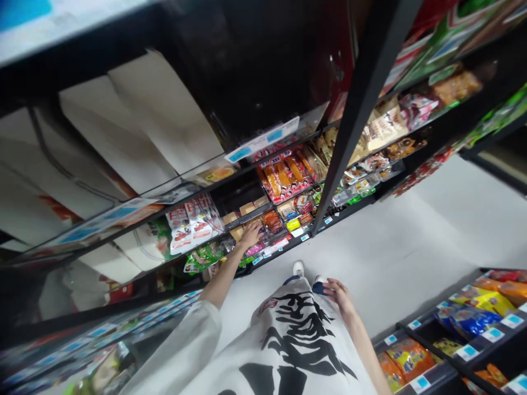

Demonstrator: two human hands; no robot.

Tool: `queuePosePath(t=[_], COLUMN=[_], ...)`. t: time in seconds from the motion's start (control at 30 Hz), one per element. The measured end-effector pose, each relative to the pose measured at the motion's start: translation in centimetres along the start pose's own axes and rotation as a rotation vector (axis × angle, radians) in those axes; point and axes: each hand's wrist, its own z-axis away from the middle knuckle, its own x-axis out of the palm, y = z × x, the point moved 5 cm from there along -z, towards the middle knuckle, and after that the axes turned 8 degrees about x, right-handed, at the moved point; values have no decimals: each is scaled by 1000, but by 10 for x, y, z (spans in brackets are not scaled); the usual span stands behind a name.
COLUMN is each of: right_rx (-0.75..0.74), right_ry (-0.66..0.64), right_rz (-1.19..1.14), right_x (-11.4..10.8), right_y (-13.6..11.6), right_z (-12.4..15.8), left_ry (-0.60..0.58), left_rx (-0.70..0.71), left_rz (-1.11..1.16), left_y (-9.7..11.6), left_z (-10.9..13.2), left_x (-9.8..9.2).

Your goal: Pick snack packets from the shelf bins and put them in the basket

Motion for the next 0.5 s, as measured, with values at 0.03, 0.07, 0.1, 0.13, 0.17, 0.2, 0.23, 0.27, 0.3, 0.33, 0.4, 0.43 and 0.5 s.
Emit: queuePosePath(t=[0.03, 0.07, 0.1, 0.13, 0.17, 0.2, 0.23, 0.27, 0.3, 0.33, 0.4, 0.43, 0.5], right_rx=[-12, -26, -40, -53, -60, -61, -58, -52, -42, -30, -6, 3, 11], right_ry=[-16, -34, -52, -68, -79, -86, -90, -92, -94, -95, -93, -87, -81], right_rz=[39, 71, 97, 119, 140, 161, 180, 197, 210, 220, 239, 252, 301], right_x=[1, 1, 1, 0, -2, -5, -10, -15, -22, -29, -46, -54, -69], right_y=[-6, -11, -16, -20, -23, -25, -26, -26, -25, -24, -20, -18, -14], right_z=[-1, -2, -2, -2, -1, 0, 1, 3, 5, 6, 9, 10, 9], left_ry=[22, 42, 64, 90, 121, 156, 195, 233, 269, 295, 313, 297, 226], left_rx=[-4, -9, -15, -24, -34, -46, -62, -85, -118, -160, -263, -314, -381], left_rz=[25, 52, 78, 104, 129, 152, 176, 200, 226, 255, 327, 372, 485], left_y=[0, 0, 2, 5, 8, 14, 21, 30, 41, 54, 87, 107, 154], left_z=[1, 2, 4, 7, 11, 17, 25, 34, 45, 58, 88, 106, 144], left_x=[-3, -6, -9, -11, -12, -13, -11, -8, -1, 8, 38, 58, 102])
